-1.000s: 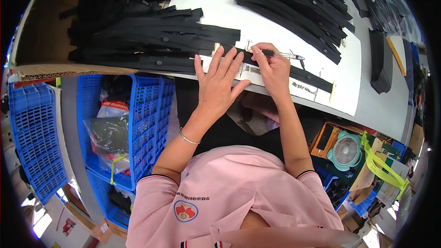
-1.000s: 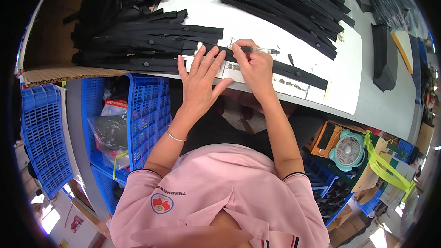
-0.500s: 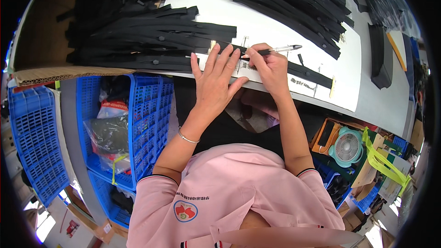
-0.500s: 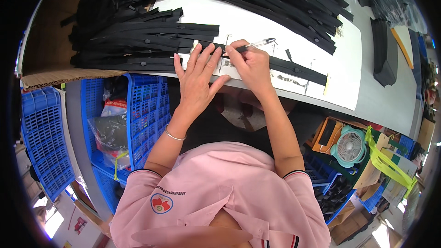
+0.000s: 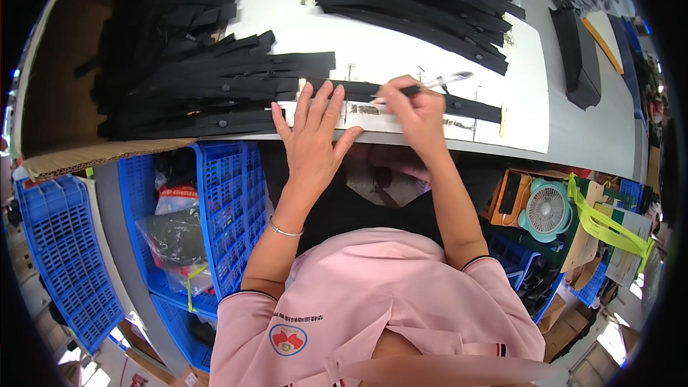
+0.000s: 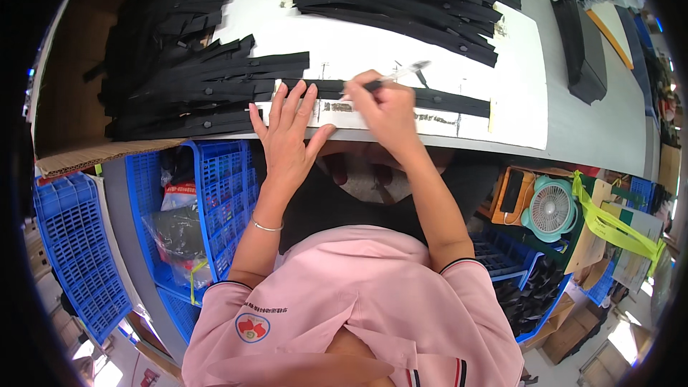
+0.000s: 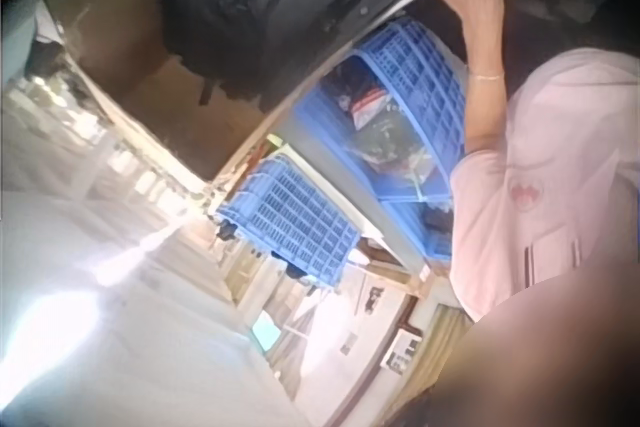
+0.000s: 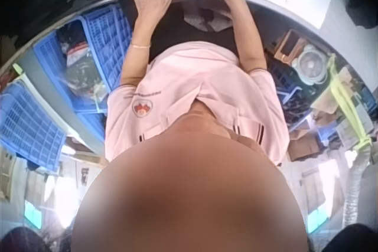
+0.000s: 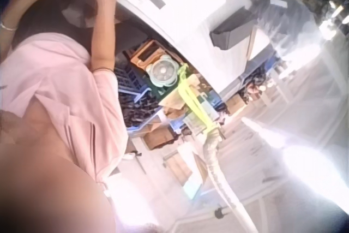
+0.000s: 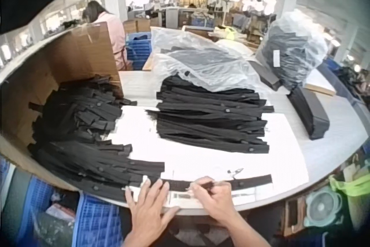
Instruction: The recorder uses a pen and a measuring guide to mark positions on black strips of material, possibly for assembly or sewing.
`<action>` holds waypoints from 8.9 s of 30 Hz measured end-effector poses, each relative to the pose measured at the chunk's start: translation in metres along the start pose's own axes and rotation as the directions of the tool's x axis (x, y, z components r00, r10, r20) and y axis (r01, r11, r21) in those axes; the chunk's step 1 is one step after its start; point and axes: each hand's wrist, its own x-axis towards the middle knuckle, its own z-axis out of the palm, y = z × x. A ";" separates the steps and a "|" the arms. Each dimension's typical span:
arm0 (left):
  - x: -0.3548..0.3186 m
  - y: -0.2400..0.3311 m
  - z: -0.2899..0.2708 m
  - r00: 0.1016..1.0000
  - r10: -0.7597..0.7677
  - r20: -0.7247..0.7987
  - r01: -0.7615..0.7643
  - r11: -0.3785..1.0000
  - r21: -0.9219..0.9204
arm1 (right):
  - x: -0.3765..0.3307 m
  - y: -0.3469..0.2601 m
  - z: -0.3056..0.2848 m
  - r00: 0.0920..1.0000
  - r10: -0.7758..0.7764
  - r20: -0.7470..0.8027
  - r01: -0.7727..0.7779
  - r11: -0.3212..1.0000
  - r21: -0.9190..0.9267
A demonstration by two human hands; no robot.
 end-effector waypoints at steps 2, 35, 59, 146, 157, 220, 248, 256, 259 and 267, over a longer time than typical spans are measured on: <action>0.000 0.000 0.000 1.000 0.000 -0.001 0.000 1.000 0.023 | -0.005 -0.001 -0.021 0.972 -0.086 -0.219 0.084 0.996 -0.019; 0.019 0.072 0.034 0.983 0.185 0.010 -0.179 0.963 -0.200 | -0.011 0.025 -0.058 0.977 -0.113 -0.183 0.082 0.982 -0.172; 0.027 0.096 0.043 0.986 0.157 -0.053 -0.165 0.950 -0.264 | -0.032 0.038 -0.157 0.921 0.078 -0.382 -0.115 0.991 -0.073; 0.006 0.020 0.008 0.998 0.025 0.052 -0.026 1.000 0.017 | -0.100 0.053 -0.169 0.930 -0.326 -0.171 0.019 0.506 -0.862; 0.004 0.007 0.007 0.998 0.029 -0.056 -0.031 0.999 -0.022 | -0.045 -0.016 -0.073 0.972 0.020 -0.233 -0.069 0.976 -0.205; 0.012 0.070 0.028 0.981 0.183 0.059 -0.164 0.957 -0.241 | -0.004 0.026 -0.052 0.954 -0.048 -0.295 -0.008 0.983 -0.183; 0.012 0.074 0.036 0.984 0.172 0.053 -0.163 0.977 -0.140 | -0.030 0.011 -0.110 0.931 0.050 -0.363 -0.020 0.996 0.086; 0.013 0.081 0.041 0.990 0.137 -0.029 -0.140 0.979 -0.151 | -0.033 0.036 -0.155 0.904 0.102 -0.416 -0.131 0.991 -0.042; 0.027 0.103 0.053 0.979 0.182 -0.094 -0.202 0.937 -0.286 | -0.033 0.036 -0.156 0.899 0.092 -0.428 -0.126 0.991 -0.053; 0.072 0.157 0.089 0.961 0.245 -0.132 -0.278 0.856 -0.436 | -0.032 0.038 -0.152 0.912 0.108 -0.395 -0.135 0.990 -0.042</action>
